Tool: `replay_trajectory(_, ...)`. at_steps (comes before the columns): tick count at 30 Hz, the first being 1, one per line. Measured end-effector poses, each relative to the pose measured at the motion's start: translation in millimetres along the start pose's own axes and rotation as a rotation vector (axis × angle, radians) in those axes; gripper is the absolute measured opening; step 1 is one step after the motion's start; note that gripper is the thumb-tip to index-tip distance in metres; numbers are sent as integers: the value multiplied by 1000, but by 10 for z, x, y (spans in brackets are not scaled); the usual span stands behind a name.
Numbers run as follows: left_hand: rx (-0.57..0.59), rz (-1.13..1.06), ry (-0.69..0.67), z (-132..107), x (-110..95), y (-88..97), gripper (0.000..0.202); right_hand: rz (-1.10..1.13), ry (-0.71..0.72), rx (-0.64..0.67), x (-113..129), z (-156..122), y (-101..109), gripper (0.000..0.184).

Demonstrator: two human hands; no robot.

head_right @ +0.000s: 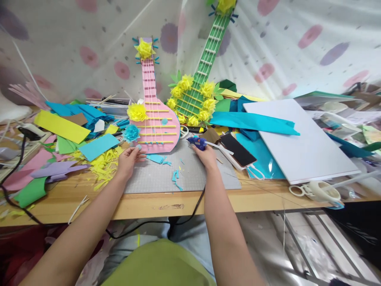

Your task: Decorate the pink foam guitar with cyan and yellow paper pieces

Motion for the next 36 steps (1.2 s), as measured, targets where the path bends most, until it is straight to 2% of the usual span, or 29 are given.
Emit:
replay_trajectory(5, 11, -31, 4, -5, -5, 1, 37, 44, 111, 10, 74, -25, -3, 45)
replay_trajectory(9, 9, -38, 12, -2, -1, 7, 35, 37, 104, 22, 82, -34, -8, 41)
replay_trajectory(21, 12, -51, 39, -11, -1, -14, 35, -51, 92, 38, 60, -44, -32, 44)
replay_trajectory(27, -8, -105, 51, -16, 8, 2, 35, -48, 79, 5, 43, -48, -32, 49)
replay_trajectory(31, -7, -126, 50, -21, 3, 4, 36, -53, 57, -65, 32, -54, 14, 55)
replay_trajectory(36, -16, -142, 42, -31, -9, 17, 41, -136, 36, -107, 69, -76, 68, 57)
Point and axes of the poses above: each hand's wrist, its own z-axis towards the middle knuckle, its own y-axis out of the back of the hand, x = y × z, the point moved 9 cm from there along z, towards the middle knuckle, and after that the axes turned 5 degrees about -z, right-handed, at the moved point
